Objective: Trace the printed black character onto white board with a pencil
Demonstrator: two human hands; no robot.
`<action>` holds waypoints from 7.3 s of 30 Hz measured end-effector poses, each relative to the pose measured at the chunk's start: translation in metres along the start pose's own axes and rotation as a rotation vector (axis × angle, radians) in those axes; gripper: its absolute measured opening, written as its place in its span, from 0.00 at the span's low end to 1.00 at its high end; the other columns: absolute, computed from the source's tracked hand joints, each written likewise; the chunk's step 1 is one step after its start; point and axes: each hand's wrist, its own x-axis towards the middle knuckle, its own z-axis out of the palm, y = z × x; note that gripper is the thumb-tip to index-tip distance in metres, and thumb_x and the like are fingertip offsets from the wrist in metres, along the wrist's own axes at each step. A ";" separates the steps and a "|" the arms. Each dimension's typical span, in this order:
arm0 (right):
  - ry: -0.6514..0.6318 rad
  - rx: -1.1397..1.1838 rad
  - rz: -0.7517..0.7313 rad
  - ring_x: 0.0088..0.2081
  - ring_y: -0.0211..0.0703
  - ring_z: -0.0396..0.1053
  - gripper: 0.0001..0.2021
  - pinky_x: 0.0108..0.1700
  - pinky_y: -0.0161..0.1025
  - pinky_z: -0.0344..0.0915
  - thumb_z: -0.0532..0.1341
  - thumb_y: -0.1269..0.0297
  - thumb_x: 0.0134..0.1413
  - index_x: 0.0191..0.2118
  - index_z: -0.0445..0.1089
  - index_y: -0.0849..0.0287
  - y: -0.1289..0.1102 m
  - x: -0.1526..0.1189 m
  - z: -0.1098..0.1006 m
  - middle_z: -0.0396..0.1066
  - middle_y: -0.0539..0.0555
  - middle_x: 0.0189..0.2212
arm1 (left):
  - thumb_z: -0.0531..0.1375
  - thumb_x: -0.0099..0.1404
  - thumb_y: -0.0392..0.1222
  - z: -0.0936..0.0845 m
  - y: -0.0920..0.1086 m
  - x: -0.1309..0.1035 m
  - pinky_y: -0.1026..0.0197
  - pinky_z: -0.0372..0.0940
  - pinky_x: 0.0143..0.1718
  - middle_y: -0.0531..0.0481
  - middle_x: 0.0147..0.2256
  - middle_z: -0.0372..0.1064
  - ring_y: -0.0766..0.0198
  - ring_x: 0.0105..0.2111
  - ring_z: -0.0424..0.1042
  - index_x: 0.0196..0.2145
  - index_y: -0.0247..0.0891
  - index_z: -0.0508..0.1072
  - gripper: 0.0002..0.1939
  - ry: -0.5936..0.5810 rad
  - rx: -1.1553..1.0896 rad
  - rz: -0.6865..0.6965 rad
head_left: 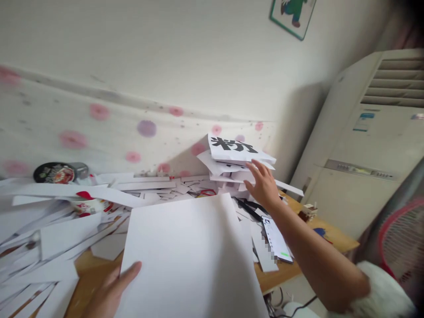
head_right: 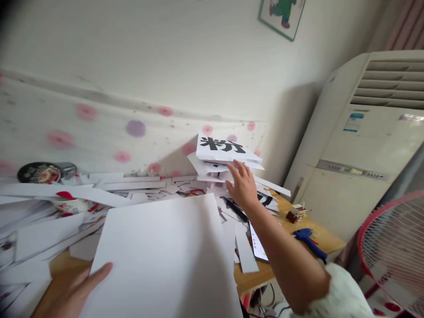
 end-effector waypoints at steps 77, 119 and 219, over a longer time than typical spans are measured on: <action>-0.390 0.462 -0.560 0.44 0.49 0.71 0.22 0.44 0.40 0.72 0.53 0.52 0.63 0.54 0.72 0.59 -0.117 -0.275 -0.067 0.70 0.58 0.55 | 0.73 0.43 0.48 0.012 0.004 -0.036 0.58 0.69 0.27 0.45 0.28 0.77 0.57 0.25 0.75 0.37 0.31 0.75 0.26 0.092 0.003 0.171; -0.496 0.298 -0.351 0.68 0.68 0.40 0.37 0.62 0.66 0.43 0.61 0.45 0.54 0.67 0.54 0.52 -0.199 -0.185 -0.012 0.43 0.58 0.69 | 0.69 0.49 0.38 0.017 -0.004 -0.005 0.57 0.70 0.35 0.45 0.38 0.78 0.53 0.35 0.76 0.46 0.38 0.71 0.25 -0.153 0.021 0.242; -0.603 0.508 -0.395 0.69 0.59 0.37 0.31 0.64 0.63 0.41 0.52 0.46 0.63 0.68 0.48 0.46 -0.240 -0.154 0.009 0.36 0.48 0.70 | 0.69 0.50 0.53 0.004 -0.005 0.003 0.57 0.69 0.38 0.47 0.37 0.78 0.54 0.36 0.76 0.42 0.38 0.74 0.25 0.128 -0.009 0.272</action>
